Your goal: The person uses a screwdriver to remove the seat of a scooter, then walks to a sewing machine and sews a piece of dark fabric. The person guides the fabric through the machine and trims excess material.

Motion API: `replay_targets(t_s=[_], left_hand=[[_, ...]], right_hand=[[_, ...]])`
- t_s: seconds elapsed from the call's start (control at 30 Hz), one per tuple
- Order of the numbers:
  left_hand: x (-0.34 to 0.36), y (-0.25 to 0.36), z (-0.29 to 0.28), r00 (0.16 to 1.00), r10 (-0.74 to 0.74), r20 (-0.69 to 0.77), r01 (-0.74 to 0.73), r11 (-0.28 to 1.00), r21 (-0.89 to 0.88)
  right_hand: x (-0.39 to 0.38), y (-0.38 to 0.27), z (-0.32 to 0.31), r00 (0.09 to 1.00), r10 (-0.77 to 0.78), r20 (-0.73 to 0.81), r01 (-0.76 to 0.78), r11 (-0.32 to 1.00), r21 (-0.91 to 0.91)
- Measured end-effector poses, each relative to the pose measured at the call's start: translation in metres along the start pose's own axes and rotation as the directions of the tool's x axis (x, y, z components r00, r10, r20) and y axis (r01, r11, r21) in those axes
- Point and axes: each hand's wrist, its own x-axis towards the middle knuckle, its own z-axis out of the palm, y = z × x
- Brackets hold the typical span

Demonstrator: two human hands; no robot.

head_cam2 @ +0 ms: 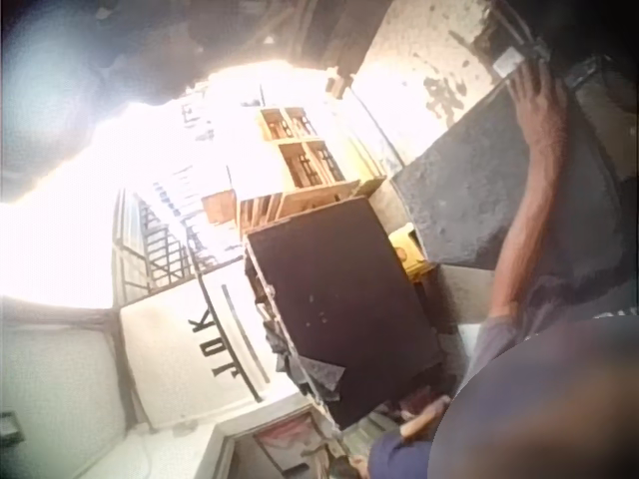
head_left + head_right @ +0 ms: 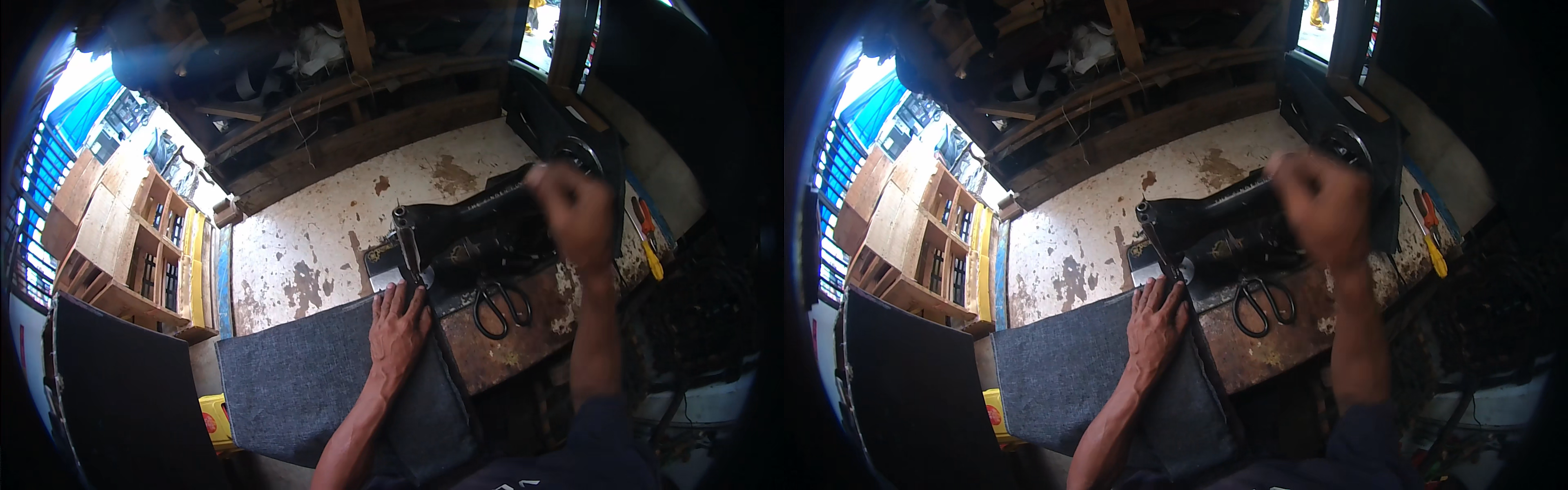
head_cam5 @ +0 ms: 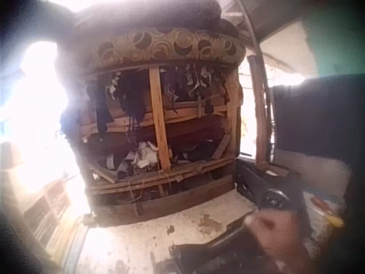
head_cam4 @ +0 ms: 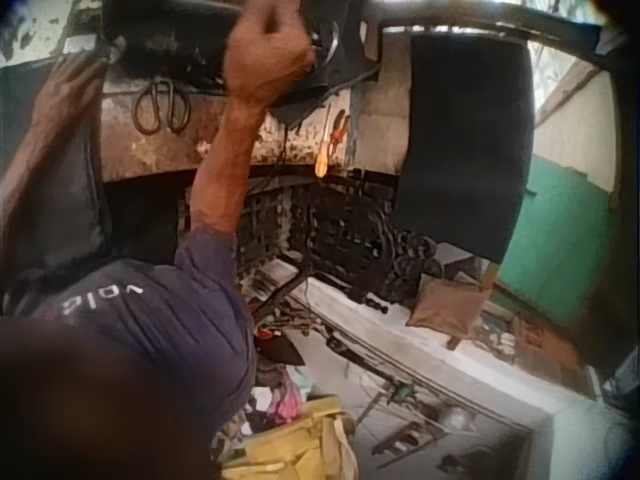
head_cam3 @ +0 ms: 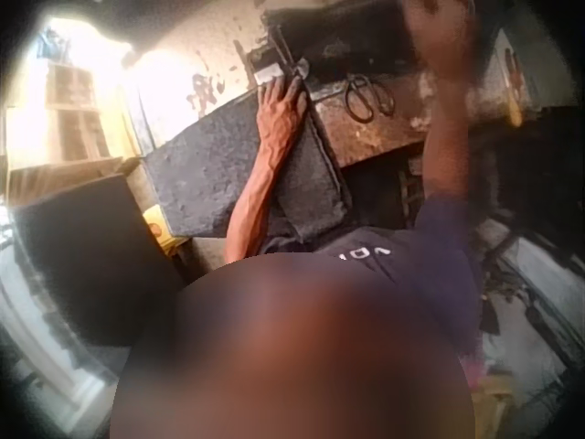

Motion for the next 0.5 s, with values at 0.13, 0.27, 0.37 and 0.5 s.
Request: replay_targets(t_s=[0.13, 0.27, 0.37, 0.5], left_hand=[[0.001, 0.001, 0.0, 1.0, -0.008, 0.019, 0.008, 1.0, 0.022], [0.0, 0.0, -0.002, 1.0, 0.001, 0.012, -0.001, 1.0, 0.011], [0.0, 0.0, -0.002, 1.0, -0.008, -0.001, 0.008, 1.0, 0.0], [0.002, 0.0, -0.002, 1.0, -0.005, 0.009, 0.005, 1.0, 0.007]], right_hand=[[0.126, 0.075, -0.017, 0.985, -0.024, -0.172, -0.082, 0.806, -0.586], [0.169, 0.166, -0.016, 0.925, 0.317, 0.208, -0.029, 0.606, -0.795], [0.13, 0.181, -0.035, 0.961, 0.235, 0.143, -0.113, 0.811, -0.574], [0.055, 0.156, -0.046, 0.957, 0.18, -0.227, -0.241, 0.93, -0.279]])
